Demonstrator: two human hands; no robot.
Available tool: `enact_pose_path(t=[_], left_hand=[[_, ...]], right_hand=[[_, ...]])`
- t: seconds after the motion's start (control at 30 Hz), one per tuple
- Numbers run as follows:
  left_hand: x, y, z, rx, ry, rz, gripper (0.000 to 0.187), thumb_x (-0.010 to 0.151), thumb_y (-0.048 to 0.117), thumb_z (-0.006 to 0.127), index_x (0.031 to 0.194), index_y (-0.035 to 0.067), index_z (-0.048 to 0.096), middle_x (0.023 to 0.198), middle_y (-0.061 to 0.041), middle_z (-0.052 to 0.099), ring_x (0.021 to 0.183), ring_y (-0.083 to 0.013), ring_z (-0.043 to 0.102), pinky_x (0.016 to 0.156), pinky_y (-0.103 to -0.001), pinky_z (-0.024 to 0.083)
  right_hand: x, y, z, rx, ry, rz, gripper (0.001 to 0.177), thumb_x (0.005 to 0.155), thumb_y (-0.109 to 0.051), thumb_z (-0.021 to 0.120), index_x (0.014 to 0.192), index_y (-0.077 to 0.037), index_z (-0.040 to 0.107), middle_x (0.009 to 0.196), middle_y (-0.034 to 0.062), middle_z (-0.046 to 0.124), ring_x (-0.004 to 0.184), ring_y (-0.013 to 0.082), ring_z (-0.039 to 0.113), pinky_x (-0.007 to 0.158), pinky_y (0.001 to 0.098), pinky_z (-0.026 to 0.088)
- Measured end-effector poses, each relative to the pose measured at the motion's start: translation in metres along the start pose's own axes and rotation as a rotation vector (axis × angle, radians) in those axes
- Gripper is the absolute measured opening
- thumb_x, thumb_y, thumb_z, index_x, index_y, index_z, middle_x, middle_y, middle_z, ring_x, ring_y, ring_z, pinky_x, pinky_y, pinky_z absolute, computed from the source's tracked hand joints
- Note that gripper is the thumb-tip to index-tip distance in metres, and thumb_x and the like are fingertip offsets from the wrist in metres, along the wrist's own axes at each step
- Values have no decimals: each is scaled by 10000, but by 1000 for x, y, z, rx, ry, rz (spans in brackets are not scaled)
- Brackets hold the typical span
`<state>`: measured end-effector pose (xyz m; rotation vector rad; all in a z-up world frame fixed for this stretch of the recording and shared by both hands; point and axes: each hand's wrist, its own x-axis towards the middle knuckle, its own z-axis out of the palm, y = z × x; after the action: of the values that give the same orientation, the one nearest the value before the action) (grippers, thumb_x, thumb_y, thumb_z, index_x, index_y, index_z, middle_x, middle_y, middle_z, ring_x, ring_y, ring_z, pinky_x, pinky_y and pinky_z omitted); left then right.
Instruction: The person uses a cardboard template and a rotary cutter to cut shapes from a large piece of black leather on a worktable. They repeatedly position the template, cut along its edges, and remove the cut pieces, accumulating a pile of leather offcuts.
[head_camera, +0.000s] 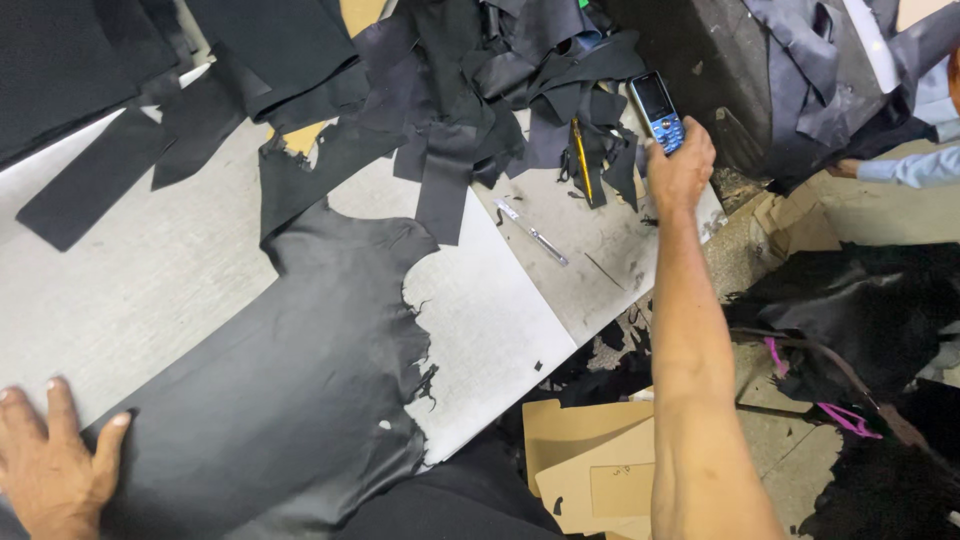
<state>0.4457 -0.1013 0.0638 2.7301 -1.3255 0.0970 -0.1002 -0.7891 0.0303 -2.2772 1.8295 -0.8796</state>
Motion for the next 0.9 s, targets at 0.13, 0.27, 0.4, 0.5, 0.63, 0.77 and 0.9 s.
enact_pose_path(t=[0.13,0.27,0.4,0.5,0.63,0.77,0.9], left_hand=[[2,-17,19,298,-165,67,858,986,441,728,1608,-52,403,1543,-298,413,1387,-482,477,1153,-502,432],[-2,-24,34,-221,-75,-101,841,921,244,740,1564,-174,395,1427,-436,474,1285,-535,546,1135,-543,464],[-1,-21,36,-234,-39,-97,896,818,154,776,1566,-167,401,1436,-434,483,1306,-514,552,1174,-491,459],[2,-21,35,-202,-71,-107,883,832,118,779,1569,-181,395,1423,-445,482,1296,-514,564,1184,-497,467],[5,-26,37,-208,-59,-83,846,835,107,795,1521,-176,388,1406,-440,485,1271,-520,580,1120,-487,489],[11,-26,43,-244,-64,-102,819,883,118,810,1548,-131,403,1396,-378,476,1259,-476,574,1145,-466,508],[13,-21,48,-247,81,-16,770,855,16,764,1537,-147,444,1458,-424,441,1290,-535,574,1176,-526,493]], right_hand=[[2,47,11,73,-70,-35,661,855,-213,871,1395,-28,537,1340,194,546,1251,405,489,1077,487,382],[-10,47,23,14,-49,-27,555,857,-242,878,1294,-72,582,1291,151,557,1224,373,508,1062,498,369],[-5,46,28,8,-38,-37,507,856,-260,880,1243,-91,601,1268,139,557,1216,360,507,1048,496,368],[-5,48,26,37,-45,-4,494,829,-244,876,1217,-93,609,1262,130,568,1217,354,513,1053,491,366],[-8,45,26,45,-43,5,560,831,-225,884,1271,-79,571,1280,131,575,1230,348,518,1068,491,365],[-9,38,23,109,-9,-45,684,837,-158,888,1378,-35,488,1329,165,545,1262,372,486,1107,504,355],[-15,37,18,71,19,-167,671,866,-89,873,1388,-39,454,1397,211,465,1300,402,430,1136,512,344]])
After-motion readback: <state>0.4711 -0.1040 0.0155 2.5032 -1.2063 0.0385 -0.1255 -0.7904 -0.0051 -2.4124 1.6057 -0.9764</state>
